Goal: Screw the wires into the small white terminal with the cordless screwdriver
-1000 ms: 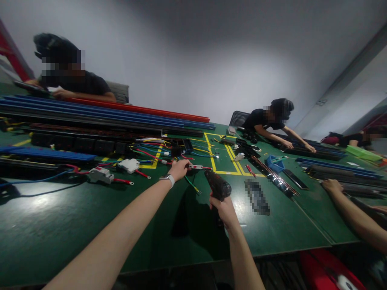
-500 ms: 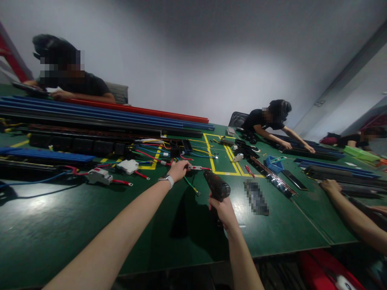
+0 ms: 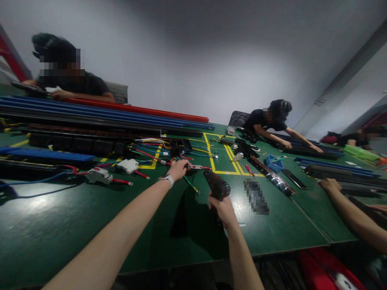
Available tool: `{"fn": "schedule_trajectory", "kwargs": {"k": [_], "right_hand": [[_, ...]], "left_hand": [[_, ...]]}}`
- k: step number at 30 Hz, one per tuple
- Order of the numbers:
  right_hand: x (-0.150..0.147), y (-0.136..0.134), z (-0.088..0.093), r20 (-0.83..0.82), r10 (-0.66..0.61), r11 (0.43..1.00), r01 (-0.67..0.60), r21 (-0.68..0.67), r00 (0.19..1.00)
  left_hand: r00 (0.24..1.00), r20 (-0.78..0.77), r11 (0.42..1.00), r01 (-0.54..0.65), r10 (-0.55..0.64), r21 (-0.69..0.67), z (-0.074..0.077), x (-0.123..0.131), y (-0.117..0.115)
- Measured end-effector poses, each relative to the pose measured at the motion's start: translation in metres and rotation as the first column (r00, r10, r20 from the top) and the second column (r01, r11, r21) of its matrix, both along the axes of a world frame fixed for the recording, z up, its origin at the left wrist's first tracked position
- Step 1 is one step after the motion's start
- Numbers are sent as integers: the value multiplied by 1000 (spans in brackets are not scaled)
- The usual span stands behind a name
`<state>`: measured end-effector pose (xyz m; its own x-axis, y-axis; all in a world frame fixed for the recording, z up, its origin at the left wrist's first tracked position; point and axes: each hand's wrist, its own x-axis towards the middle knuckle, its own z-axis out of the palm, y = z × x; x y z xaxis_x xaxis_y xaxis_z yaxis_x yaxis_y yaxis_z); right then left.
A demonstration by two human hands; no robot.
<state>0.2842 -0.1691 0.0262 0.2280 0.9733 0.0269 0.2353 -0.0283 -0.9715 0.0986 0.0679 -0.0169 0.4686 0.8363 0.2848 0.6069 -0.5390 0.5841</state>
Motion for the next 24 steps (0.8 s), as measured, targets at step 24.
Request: {"fn": "schedule_trajectory", "kwargs": {"k": [24], "right_hand": [[0, 0, 2, -12, -2, 1000, 1, -22, 1000]], "left_hand": [[1000, -1, 1000, -12, 12, 11, 2, 1, -2]]}}
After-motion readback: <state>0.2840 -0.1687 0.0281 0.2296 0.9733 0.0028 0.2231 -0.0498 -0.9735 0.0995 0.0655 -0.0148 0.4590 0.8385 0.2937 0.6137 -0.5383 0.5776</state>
